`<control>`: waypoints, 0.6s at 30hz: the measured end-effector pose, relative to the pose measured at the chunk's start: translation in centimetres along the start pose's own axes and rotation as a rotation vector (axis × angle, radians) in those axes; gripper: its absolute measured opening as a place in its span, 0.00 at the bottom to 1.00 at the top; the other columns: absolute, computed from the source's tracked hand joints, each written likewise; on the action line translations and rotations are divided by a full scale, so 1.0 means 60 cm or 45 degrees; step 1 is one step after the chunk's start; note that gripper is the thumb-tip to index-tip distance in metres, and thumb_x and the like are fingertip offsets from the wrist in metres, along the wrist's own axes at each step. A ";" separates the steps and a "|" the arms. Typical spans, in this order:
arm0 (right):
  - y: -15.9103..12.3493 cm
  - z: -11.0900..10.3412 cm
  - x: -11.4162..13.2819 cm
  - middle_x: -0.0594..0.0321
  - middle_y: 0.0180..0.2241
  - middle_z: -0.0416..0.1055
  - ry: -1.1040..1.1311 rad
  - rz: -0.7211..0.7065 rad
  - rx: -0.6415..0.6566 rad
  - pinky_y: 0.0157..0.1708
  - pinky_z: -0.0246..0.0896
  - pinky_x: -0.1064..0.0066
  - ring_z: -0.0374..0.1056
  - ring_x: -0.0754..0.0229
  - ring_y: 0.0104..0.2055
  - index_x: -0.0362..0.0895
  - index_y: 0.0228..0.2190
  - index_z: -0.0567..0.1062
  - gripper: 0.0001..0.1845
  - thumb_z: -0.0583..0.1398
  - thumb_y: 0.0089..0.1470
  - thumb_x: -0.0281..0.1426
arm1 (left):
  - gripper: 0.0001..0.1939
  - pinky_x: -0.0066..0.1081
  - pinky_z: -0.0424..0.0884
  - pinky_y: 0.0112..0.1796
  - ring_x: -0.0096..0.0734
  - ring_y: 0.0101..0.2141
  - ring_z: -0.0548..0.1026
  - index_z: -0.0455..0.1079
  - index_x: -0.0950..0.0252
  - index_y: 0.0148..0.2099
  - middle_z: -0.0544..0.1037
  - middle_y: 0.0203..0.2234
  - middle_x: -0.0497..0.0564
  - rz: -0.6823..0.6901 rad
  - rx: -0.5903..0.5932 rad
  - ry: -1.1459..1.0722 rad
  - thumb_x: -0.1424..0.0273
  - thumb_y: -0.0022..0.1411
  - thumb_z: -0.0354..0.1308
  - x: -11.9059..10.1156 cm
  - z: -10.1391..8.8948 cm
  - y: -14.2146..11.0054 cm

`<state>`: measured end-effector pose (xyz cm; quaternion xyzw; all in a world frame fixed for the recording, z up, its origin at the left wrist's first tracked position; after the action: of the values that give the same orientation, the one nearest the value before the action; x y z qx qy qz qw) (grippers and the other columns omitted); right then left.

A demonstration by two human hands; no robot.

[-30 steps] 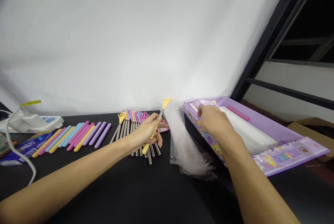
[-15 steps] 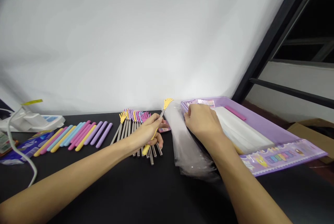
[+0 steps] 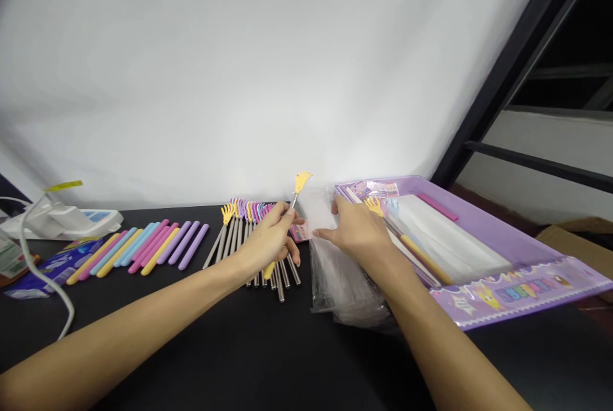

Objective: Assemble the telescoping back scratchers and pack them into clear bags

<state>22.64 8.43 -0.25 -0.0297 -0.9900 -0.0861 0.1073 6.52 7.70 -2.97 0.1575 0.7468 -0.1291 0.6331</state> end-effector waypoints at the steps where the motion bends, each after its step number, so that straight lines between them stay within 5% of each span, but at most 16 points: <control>1: 0.000 0.004 0.001 0.59 0.31 0.75 0.000 0.000 0.012 0.29 0.54 0.67 0.70 0.52 0.33 0.46 0.40 0.69 0.23 0.66 0.44 0.43 | 0.10 0.21 0.49 0.14 0.20 0.15 0.74 0.55 0.62 0.42 0.74 0.44 0.55 -0.028 -0.029 0.005 0.61 0.72 0.40 0.001 -0.005 -0.001; 8: 0.007 -0.005 -0.018 0.62 0.29 0.75 0.013 0.039 -0.085 0.28 0.50 0.69 0.70 0.54 0.33 0.47 0.40 0.71 0.19 0.61 0.43 0.23 | 0.08 0.19 0.43 0.13 0.20 0.15 0.73 0.53 0.63 0.39 0.66 0.38 0.51 -0.311 0.060 -0.282 0.66 0.72 0.39 0.003 0.007 0.000; 14: -0.007 -0.063 -0.016 0.61 0.29 0.77 0.222 0.019 -0.248 0.31 0.56 0.68 0.71 0.55 0.32 0.45 0.39 0.75 0.14 0.58 0.48 0.24 | 0.09 0.19 0.40 0.12 0.20 0.13 0.71 0.54 0.62 0.38 0.66 0.34 0.48 -0.246 0.117 -0.321 0.65 0.72 0.41 0.001 0.025 0.009; 18: -0.024 -0.110 -0.029 0.61 0.29 0.77 0.488 0.118 -0.409 0.31 0.59 0.67 0.72 0.57 0.29 0.45 0.37 0.78 0.13 0.56 0.51 0.26 | 0.08 0.19 0.42 0.12 0.18 0.13 0.71 0.54 0.63 0.38 0.69 0.40 0.54 -0.204 0.129 -0.392 0.66 0.71 0.42 -0.002 0.039 0.015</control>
<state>25.56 5.78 5.47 -0.0749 -0.9228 -0.2413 0.2907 8.99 7.60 -3.22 0.1074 0.6437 -0.2393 0.7190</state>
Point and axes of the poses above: each hand's wrist, its own y-axis towards the middle knuckle, its own z-axis out of the palm, x = y × z, the point moved 7 cm from there along y, towards the middle knuckle
